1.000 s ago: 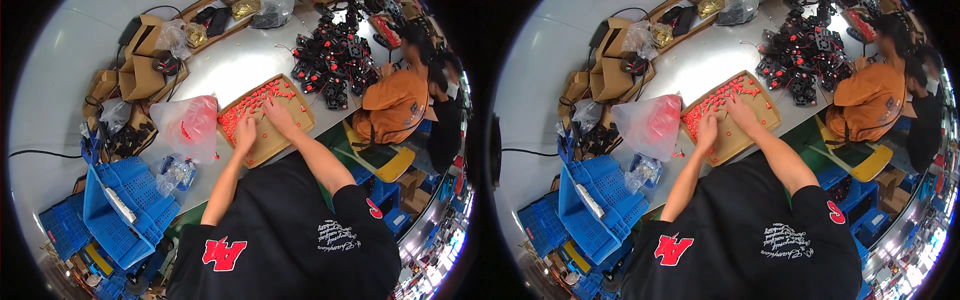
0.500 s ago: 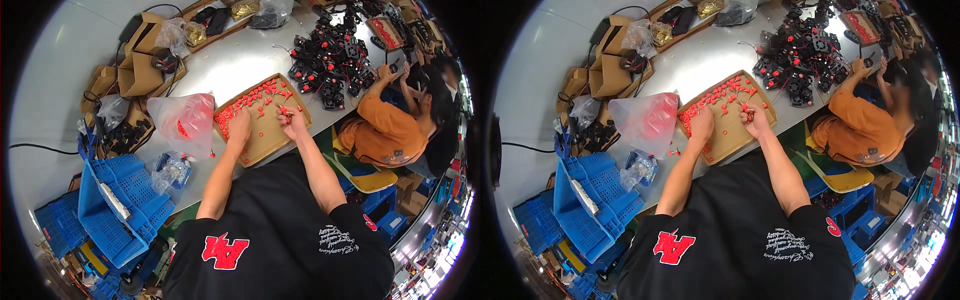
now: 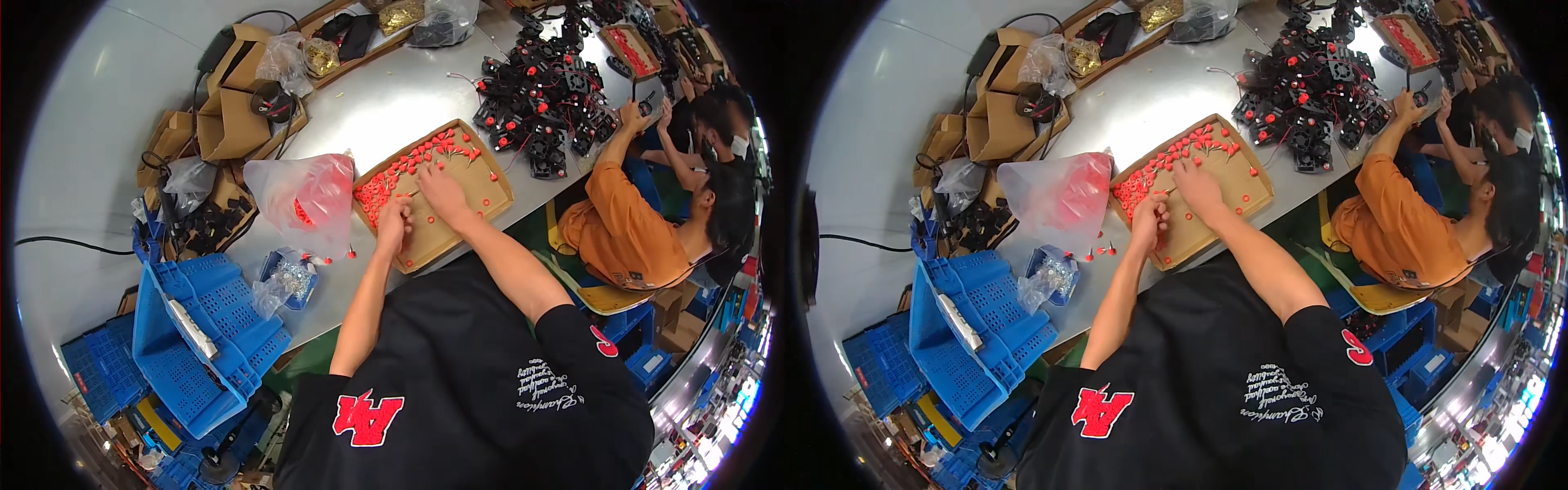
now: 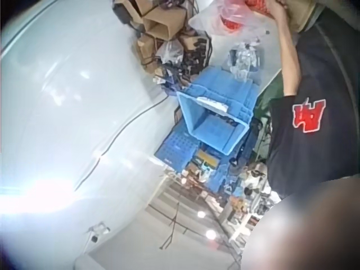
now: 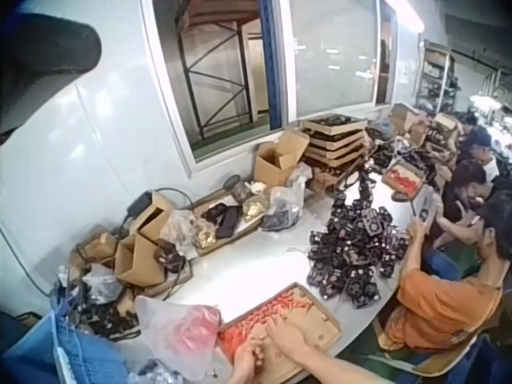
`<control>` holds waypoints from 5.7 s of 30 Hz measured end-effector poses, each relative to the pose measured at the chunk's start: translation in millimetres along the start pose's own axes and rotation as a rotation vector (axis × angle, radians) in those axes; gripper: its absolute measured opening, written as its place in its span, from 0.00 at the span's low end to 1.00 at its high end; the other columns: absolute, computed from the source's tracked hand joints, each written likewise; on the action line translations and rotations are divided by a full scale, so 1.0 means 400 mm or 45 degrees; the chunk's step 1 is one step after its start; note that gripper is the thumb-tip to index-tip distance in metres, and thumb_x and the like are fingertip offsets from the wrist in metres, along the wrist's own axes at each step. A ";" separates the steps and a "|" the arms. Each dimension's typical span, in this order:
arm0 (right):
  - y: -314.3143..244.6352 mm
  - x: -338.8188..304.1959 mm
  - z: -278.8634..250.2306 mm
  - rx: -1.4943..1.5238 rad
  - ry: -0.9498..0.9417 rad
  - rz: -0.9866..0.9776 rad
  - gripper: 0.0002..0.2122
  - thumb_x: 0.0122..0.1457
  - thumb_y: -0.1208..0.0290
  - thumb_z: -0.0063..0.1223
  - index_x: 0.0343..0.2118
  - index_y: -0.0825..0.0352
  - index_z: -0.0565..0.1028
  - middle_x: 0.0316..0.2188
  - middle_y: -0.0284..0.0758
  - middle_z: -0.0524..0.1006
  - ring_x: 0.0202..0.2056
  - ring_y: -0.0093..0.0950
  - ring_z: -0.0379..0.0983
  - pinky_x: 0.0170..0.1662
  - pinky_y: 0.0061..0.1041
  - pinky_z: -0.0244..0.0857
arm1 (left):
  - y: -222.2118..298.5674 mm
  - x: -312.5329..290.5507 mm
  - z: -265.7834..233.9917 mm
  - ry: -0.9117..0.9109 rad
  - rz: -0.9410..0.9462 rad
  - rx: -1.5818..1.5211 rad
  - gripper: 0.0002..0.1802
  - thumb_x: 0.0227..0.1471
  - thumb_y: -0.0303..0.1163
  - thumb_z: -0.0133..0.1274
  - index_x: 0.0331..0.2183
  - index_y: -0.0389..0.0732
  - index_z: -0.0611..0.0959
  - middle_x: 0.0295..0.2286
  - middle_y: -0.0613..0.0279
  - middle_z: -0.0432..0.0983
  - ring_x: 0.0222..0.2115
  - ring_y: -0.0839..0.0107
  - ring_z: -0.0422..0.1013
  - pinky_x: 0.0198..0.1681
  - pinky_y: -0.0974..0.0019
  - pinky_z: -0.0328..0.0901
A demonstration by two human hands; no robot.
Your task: Assembling and packaging small red and black industrial components at a factory workstation.
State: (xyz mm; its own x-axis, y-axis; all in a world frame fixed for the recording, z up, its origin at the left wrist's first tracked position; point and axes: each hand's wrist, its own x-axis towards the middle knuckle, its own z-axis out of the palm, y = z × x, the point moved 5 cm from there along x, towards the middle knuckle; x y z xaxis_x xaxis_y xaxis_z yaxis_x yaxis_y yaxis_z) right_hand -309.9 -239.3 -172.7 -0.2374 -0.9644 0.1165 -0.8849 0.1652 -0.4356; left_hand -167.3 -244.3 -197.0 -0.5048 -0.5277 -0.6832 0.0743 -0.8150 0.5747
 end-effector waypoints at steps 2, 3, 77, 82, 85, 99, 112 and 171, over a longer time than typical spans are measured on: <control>-0.020 -0.008 0.014 -0.097 -0.026 -0.137 0.10 0.60 0.66 0.45 0.40 0.65 0.65 0.34 0.43 0.74 0.30 0.42 0.74 0.33 0.36 0.70 | 0.059 -0.010 -0.003 0.348 0.684 1.039 0.11 0.59 0.35 0.40 0.35 0.38 0.73 0.23 0.59 0.72 0.28 0.68 0.73 0.22 0.64 0.66; -0.017 -0.010 0.013 -0.141 -0.004 -0.091 0.10 0.60 0.66 0.45 0.40 0.65 0.65 0.34 0.43 0.74 0.30 0.42 0.74 0.33 0.36 0.70 | 0.063 -0.009 0.007 0.300 0.788 1.031 0.11 0.59 0.35 0.40 0.35 0.38 0.73 0.23 0.59 0.72 0.28 0.68 0.73 0.22 0.64 0.66; -0.316 -0.175 -0.053 0.085 0.206 -0.364 0.05 0.46 0.72 0.52 0.28 0.65 0.72 0.28 0.39 0.72 0.33 0.38 0.69 0.35 0.34 0.63 | 0.089 -0.446 -0.287 0.734 1.620 1.902 0.27 0.48 0.37 0.56 0.47 0.34 0.67 0.44 0.45 0.63 0.49 0.48 0.58 0.53 0.49 0.50; 0.113 -0.140 -0.197 -0.222 0.131 0.475 0.11 0.55 0.72 0.48 0.41 0.69 0.68 0.37 0.47 0.69 0.37 0.48 0.70 0.38 0.43 0.67 | 0.091 -0.372 -0.172 0.389 1.550 1.901 0.10 0.47 0.28 0.54 0.33 0.35 0.74 0.31 0.47 0.69 0.34 0.50 0.66 0.37 0.53 0.61; 0.198 -0.125 -0.162 -0.175 -0.038 0.561 0.12 0.55 0.71 0.49 0.40 0.70 0.68 0.36 0.48 0.70 0.34 0.49 0.72 0.36 0.43 0.68 | 0.083 -0.291 -0.080 0.077 1.393 1.944 0.06 0.48 0.26 0.52 0.31 0.35 0.74 0.29 0.49 0.68 0.32 0.52 0.66 0.34 0.55 0.62; 0.226 -0.014 -0.140 0.159 0.157 0.465 0.09 0.53 0.71 0.48 0.34 0.72 0.70 0.37 0.53 0.69 0.37 0.51 0.70 0.38 0.45 0.67 | 0.136 0.092 0.142 0.256 1.313 2.365 0.13 0.51 0.34 0.52 0.36 0.36 0.72 0.32 0.52 0.71 0.35 0.55 0.69 0.37 0.57 0.67; 0.259 0.051 -0.085 0.213 -0.107 0.287 0.11 0.55 0.64 0.47 0.32 0.68 0.69 0.23 0.38 0.74 0.20 0.35 0.73 0.27 0.36 0.69 | 0.086 -0.012 0.061 0.163 0.083 -0.171 0.11 0.53 0.35 0.40 0.30 0.40 0.74 0.22 0.64 0.68 0.21 0.72 0.65 0.22 0.72 0.59; 0.160 -0.009 -0.044 2.531 -0.548 1.009 0.08 0.57 0.67 0.49 0.38 0.60 0.69 0.25 0.27 0.68 0.19 0.17 0.60 0.17 0.13 0.50 | 0.077 -0.038 0.039 -0.082 0.026 -0.435 0.05 0.44 0.30 0.42 0.28 0.43 0.70 0.23 0.69 0.60 0.21 0.77 0.58 0.18 0.79 0.53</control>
State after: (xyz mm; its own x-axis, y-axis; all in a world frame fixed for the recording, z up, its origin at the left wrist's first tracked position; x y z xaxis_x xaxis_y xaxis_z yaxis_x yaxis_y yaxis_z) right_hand -372.6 -221.8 -185.3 0.0872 -0.8436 -0.5298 0.8455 0.3440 -0.4085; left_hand -170.8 -257.6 -162.0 -0.5527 -0.5372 -0.6371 0.3630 -0.8433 0.3962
